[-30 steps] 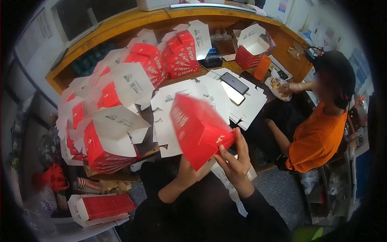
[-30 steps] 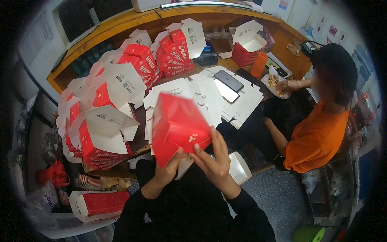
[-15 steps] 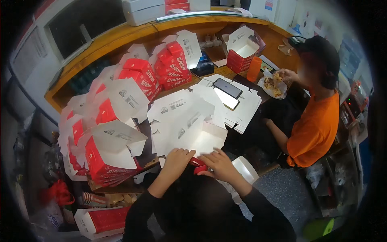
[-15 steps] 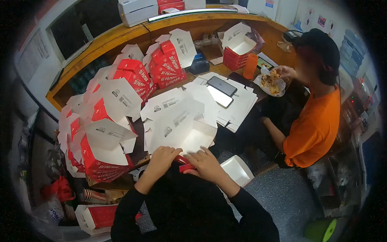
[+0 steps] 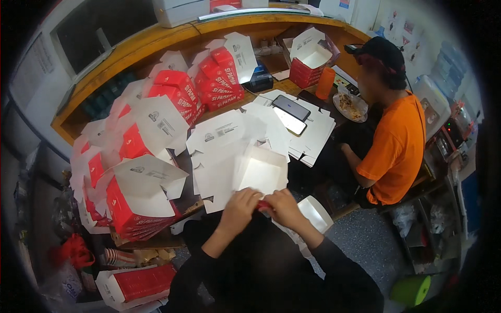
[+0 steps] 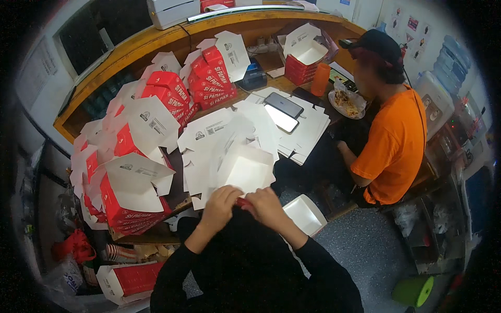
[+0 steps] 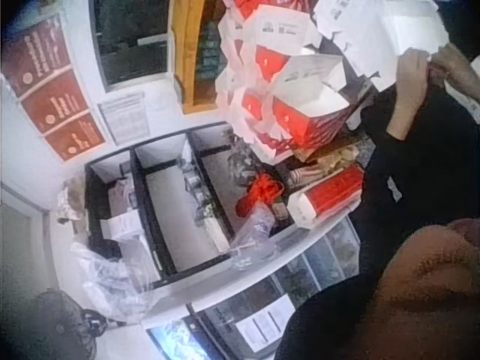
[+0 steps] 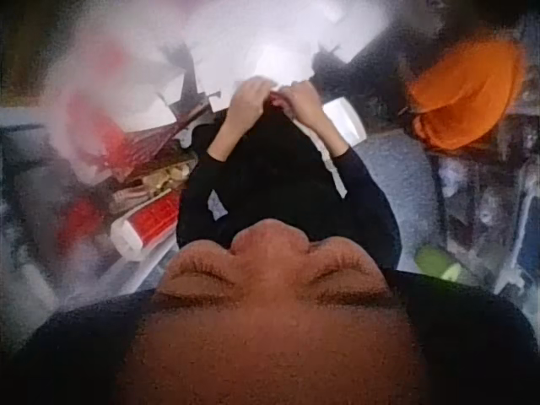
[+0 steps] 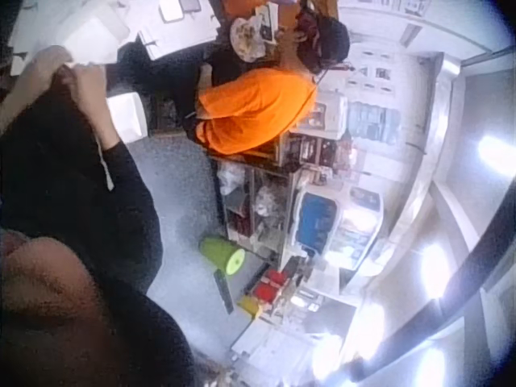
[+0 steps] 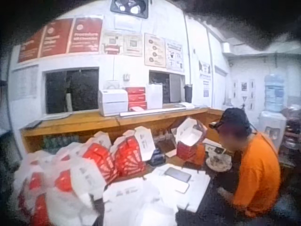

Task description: The person repeatedly picks up flat, red and white cardboard pieces from a pile on a counter. They fold the pieces into rectangular boxes by hand and place the finished boxes into a growing stack.

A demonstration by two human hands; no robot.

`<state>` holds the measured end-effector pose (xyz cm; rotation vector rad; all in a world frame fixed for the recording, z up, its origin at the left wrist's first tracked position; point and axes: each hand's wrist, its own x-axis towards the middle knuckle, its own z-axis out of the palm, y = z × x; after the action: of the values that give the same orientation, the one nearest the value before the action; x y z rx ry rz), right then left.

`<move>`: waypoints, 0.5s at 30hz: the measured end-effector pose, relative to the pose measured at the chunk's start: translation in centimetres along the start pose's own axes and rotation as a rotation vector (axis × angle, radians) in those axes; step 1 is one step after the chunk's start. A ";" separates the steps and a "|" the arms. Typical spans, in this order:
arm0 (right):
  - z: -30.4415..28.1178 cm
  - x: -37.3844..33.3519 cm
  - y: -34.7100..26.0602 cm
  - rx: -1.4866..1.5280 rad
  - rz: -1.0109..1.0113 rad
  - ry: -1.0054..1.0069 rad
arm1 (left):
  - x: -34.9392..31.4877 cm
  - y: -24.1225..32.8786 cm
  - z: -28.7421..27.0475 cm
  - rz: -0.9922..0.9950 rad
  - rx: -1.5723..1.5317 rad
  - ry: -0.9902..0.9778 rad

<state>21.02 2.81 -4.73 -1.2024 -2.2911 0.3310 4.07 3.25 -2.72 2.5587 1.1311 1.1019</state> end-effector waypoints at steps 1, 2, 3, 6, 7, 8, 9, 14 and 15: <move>-0.6 -0.3 0.5 0.020 0.041 0.109 | -0.1 0.2 0.7 0.148 0.004 0.072; -1.2 -0.4 1.0 0.043 0.080 0.216 | -0.6 0.3 1.7 0.293 0.011 0.143; -2.7 -0.3 0.4 0.034 0.158 0.326 | -1.3 0.0 2.6 0.435 0.022 0.219; -5.9 -1.6 1.5 0.247 0.364 0.523 | -1.7 -1.6 3.4 0.106 0.118 -0.039; -6.1 -2.0 1.8 0.480 0.399 0.653 | -1.4 -2.0 3.5 -0.071 0.146 -0.115; -7.2 -2.6 1.6 0.474 0.421 0.640 | -1.5 -2.9 3.7 -0.169 0.265 -0.261; -8.5 -3.0 1.2 0.470 0.436 0.620 | -2.0 -4.2 4.1 -0.195 0.308 -0.322; -10.4 -3.9 1.0 0.286 0.335 0.564 | -3.6 -7.4 5.5 -0.108 0.445 -0.293; -10.6 -3.9 0.9 0.289 0.327 0.561 | -3.7 -7.3 5.4 -0.060 0.492 -0.240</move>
<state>29.33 -0.16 2.41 -1.3144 -1.5164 0.3702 1.72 6.76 -11.54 2.8797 1.5534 0.5269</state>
